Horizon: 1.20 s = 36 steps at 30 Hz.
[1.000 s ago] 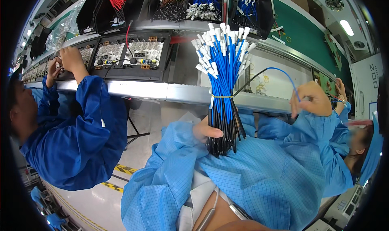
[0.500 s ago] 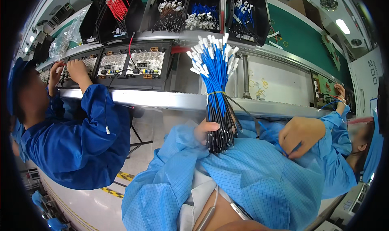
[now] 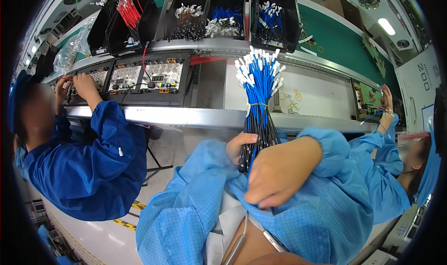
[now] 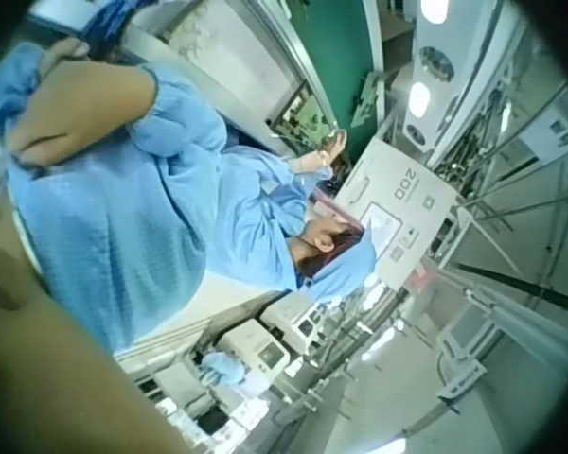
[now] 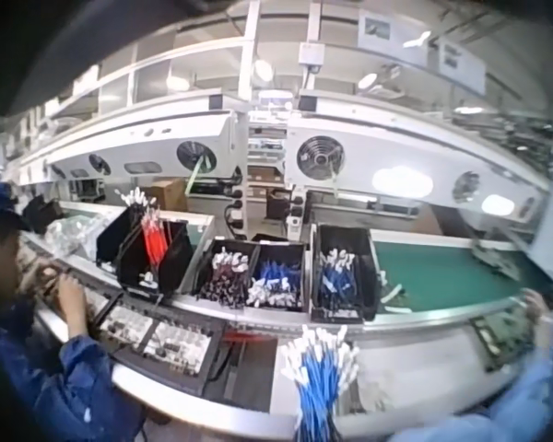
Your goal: Assembling electronic components on a circuit board and bundling wire harnesses.
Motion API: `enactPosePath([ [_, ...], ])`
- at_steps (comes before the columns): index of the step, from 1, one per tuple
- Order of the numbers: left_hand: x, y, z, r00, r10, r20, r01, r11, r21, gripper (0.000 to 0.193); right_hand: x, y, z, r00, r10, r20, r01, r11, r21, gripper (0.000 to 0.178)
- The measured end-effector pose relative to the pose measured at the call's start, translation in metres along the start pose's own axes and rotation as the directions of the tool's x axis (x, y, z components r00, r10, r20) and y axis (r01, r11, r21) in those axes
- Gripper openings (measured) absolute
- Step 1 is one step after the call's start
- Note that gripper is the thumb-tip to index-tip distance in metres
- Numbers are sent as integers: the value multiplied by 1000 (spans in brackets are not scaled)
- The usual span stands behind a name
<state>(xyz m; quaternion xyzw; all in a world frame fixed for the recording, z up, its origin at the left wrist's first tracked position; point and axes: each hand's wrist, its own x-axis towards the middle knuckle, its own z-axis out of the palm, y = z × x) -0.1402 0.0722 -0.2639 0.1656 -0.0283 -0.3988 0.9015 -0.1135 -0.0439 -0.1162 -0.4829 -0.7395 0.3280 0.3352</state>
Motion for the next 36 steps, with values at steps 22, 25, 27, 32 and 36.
enactPosePath([
  [22, -7, 3, -3, 992, 79, 101, -85, 994, 62, 63, -139, -30, -10, 546, 690, -474, -670, 700, 247, 20],
  [25, -8, 2, 1, 987, 153, 58, -158, 983, 91, 46, -145, -18, -4, 242, 800, -549, -848, 449, 280, 20],
  [27, -7, 1, -3, 998, 54, 33, -56, 996, 75, 64, -152, 1, 5, 141, 768, -625, -901, 361, 241, 22],
  [32, -9, -2, -10, 998, 47, 36, -50, 995, 88, 66, -140, 51, -5, 187, 557, -809, -900, 427, 86, 15],
  [36, -12, 2, -15, 1000, -13, 21, 11, 997, 82, 67, -142, 70, -1, 214, 614, -760, -914, 401, 67, 16],
])
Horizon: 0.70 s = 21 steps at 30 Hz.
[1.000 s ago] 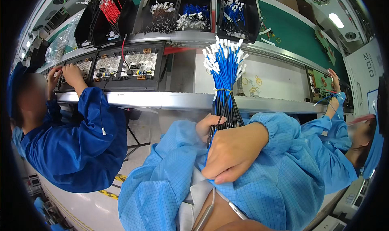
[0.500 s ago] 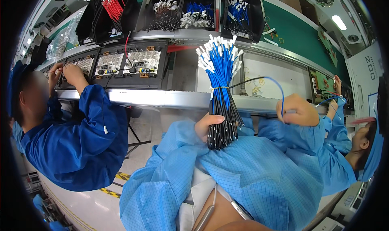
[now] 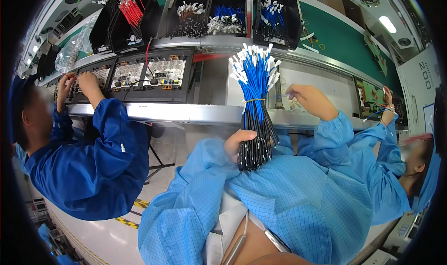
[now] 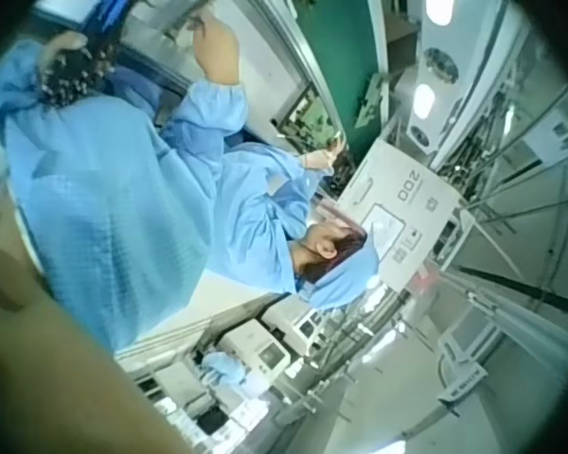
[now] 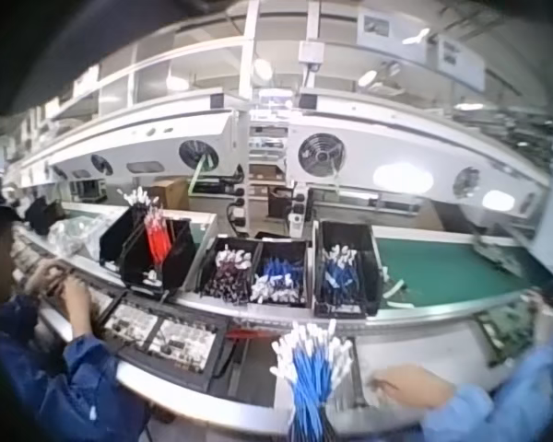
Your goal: Assembling electronic components on a circuit board and bundling wire harnesses.
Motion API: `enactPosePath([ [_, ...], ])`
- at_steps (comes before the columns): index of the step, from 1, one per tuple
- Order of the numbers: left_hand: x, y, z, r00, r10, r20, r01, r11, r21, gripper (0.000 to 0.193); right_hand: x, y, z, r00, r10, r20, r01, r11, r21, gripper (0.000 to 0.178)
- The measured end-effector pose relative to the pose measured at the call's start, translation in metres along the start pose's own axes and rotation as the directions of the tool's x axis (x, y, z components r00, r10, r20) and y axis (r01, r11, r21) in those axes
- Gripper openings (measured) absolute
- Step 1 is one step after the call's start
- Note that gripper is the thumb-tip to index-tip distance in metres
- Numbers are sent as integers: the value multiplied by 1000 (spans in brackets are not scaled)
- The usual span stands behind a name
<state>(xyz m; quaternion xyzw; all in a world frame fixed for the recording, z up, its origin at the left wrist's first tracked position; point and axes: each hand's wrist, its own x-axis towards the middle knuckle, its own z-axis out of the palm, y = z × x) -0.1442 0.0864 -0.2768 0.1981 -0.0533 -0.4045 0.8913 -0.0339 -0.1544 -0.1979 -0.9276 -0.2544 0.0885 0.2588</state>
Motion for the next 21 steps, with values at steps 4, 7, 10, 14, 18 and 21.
enactPosePath([
  [4, 3, -2, 3, 1000, 24, 7, -24, 1000, -21, 64, 3, -16, 9, 977, -201, 72, 200, 980, 18, 22],
  [7, 4, -4, 5, 992, 125, 10, -124, 991, -56, 49, 0, -21, 15, 977, -157, 144, 126, 970, 206, 26],
  [10, 6, -3, 1, 993, 118, 18, -116, 991, -67, 49, -7, 5, 34, 984, -150, 97, 134, 979, 152, 27],
  [14, 8, -4, -2, 998, 30, 47, -25, 994, -111, 61, -8, 21, 41, 998, -60, 36, 45, 947, 319, 29],
  [18, 9, -1, 2, 999, 13, 42, -11, 999, -37, 61, -6, 21, 32, 990, -46, 133, -32, 847, 531, 31],
  [21, 12, 0, 7, 999, 28, 43, -29, 999, 15, 60, -5, 39, 27, 998, -53, -42, 65, 925, 373, 29],
])
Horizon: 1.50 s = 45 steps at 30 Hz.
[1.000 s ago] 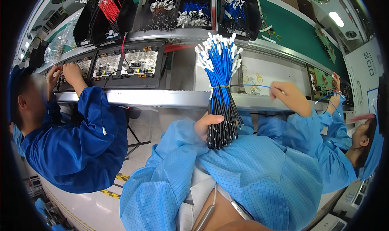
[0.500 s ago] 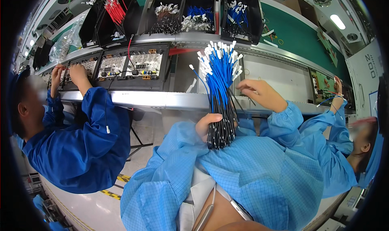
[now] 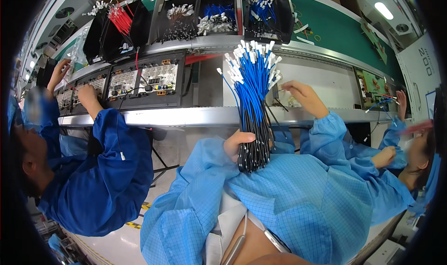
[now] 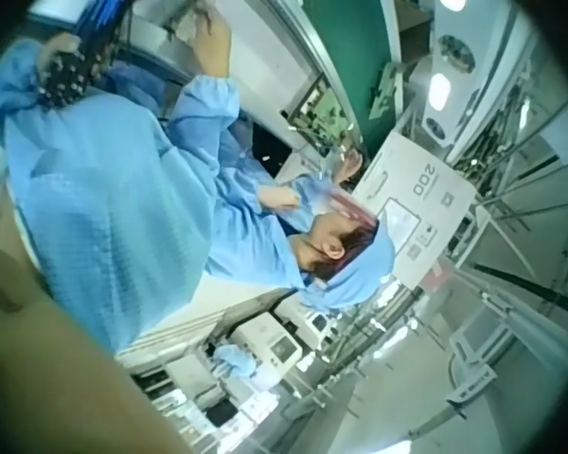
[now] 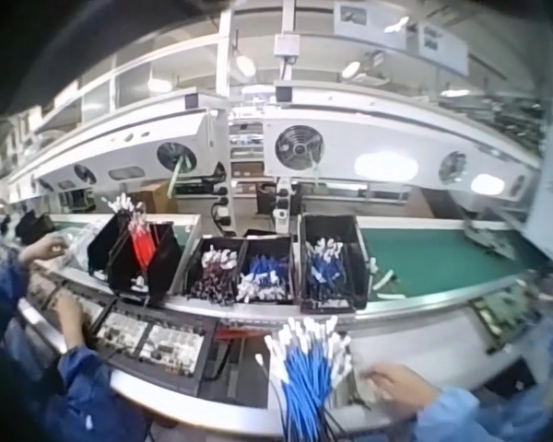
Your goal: Assembling electronic components on a circuit board and bundling wire harnesses.
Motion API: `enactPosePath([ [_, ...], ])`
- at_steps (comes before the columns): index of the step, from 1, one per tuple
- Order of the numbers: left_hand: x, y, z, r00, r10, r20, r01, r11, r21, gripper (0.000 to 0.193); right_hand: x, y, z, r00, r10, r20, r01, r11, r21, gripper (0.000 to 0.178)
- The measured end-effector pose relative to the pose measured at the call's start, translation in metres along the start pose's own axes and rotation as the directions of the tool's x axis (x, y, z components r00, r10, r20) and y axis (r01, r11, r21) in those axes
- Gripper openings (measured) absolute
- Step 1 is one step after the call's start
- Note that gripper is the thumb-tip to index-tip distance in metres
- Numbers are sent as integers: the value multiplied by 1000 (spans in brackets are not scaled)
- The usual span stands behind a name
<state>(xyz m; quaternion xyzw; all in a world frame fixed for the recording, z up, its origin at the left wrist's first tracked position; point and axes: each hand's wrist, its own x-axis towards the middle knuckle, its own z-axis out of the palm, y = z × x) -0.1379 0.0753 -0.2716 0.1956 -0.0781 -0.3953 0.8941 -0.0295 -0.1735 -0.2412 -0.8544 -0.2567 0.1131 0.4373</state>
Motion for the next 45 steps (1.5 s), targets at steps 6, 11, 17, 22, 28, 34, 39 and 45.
enactPosePath([
  [6, 5, -7, 4, 993, 86, 84, -83, 996, -42, 49, 15, -21, 8, 934, 350, 69, -265, 811, -522, 31],
  [11, 2, 0, 7, 999, 22, 49, -28, 993, 117, 55, 8, 16, 19, 962, 226, 155, -119, 855, -505, 32],
  [17, -1, 2, 14, 1000, 19, 18, -22, 984, 175, 59, -41, 0, -16, 867, 206, -454, -246, 969, -30, 26],
  [22, 5, 1, 11, 999, 16, 47, -24, 985, 170, 57, -64, -66, -15, 781, 145, -608, 75, 944, 322, 24],
  [28, 23, 22, 39, 991, 123, 47, -132, 945, 299, 57, -45, -120, 37, 945, 98, -311, -1, 954, 299, 34],
  [34, 58, 82, 73, 999, 47, 26, -52, 961, 271, 37, -1, -113, 17, 775, -308, -552, 216, 950, -228, 38],
  [39, 136, 156, 99, 970, 211, -124, -132, 878, 459, 26, 83, -102, -57, 672, -437, -598, 227, 890, -394, 31],
  [45, 229, 210, 36, 954, 197, -225, -30, 812, 583, 31, 169, -31, -102, 869, -209, -448, 108, 965, -239, 22],
])
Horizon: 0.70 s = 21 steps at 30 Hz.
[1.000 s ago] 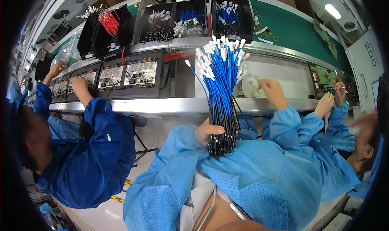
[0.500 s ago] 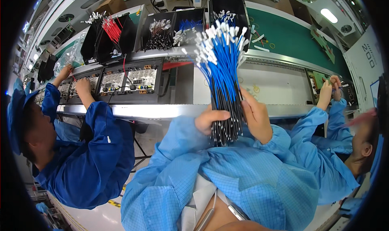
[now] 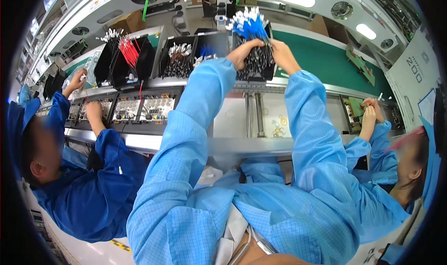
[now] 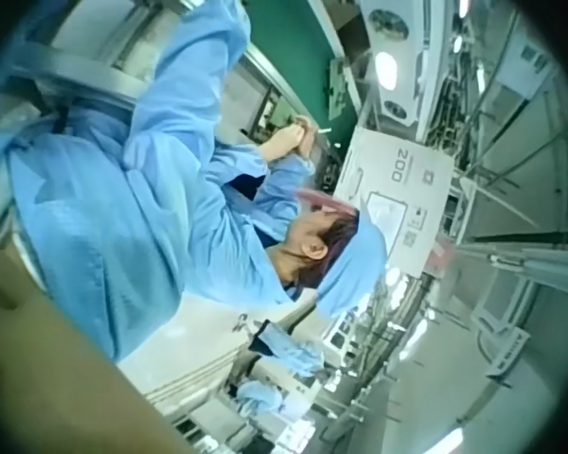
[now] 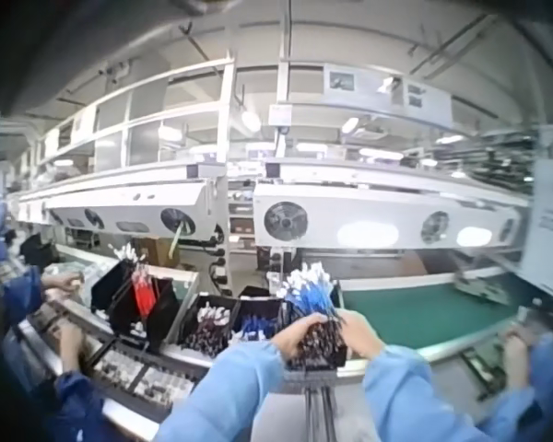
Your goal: Assembling electronic components on a circuit board and bundling wire harnesses.
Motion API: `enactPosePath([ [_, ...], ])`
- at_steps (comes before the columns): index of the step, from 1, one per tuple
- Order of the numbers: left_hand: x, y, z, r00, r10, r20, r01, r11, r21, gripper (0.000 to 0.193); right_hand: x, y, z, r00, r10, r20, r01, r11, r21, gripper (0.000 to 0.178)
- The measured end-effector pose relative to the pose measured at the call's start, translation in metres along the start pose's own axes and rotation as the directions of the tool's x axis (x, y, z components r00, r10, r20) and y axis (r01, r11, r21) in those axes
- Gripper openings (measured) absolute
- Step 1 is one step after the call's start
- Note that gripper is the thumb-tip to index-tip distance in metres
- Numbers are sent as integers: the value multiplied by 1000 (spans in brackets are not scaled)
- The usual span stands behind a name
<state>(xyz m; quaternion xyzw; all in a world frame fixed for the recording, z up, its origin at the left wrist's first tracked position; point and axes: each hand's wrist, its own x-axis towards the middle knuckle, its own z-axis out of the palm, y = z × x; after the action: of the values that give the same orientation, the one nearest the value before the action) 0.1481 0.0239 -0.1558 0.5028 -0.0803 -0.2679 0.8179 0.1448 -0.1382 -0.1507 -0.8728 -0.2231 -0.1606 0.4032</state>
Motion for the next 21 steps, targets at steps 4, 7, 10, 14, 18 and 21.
enactPosePath([
  [4, 26, -19, -15, 996, 31, -80, -10, 968, 252, 32, 1, 39, 16, 1000, 13, 7, -13, 999, 32, 24],
  [7, 26, -26, -12, 968, 98, -233, -21, 949, 314, 30, -9, 37, 25, 992, 89, 85, -68, 974, -218, 31],
  [10, 24, -25, -5, 952, 138, -272, -55, 954, 294, 32, -15, 48, 31, 987, 138, 82, -89, 894, -440, 33],
  [14, 31, -2, -22, 935, 296, -194, -196, 890, 411, 34, -11, 43, 27, 993, 58, 101, 2, 856, -517, 34],
  [18, 50, 10, -30, 914, 394, -97, -224, 688, 690, 42, -8, 15, 4, 994, -107, 32, 108, 847, -521, 28],
  [21, 87, 3, -69, 882, 457, -112, -136, 475, 869, 54, 23, 10, 29, 922, -385, -31, 345, 857, -383, 31],
])
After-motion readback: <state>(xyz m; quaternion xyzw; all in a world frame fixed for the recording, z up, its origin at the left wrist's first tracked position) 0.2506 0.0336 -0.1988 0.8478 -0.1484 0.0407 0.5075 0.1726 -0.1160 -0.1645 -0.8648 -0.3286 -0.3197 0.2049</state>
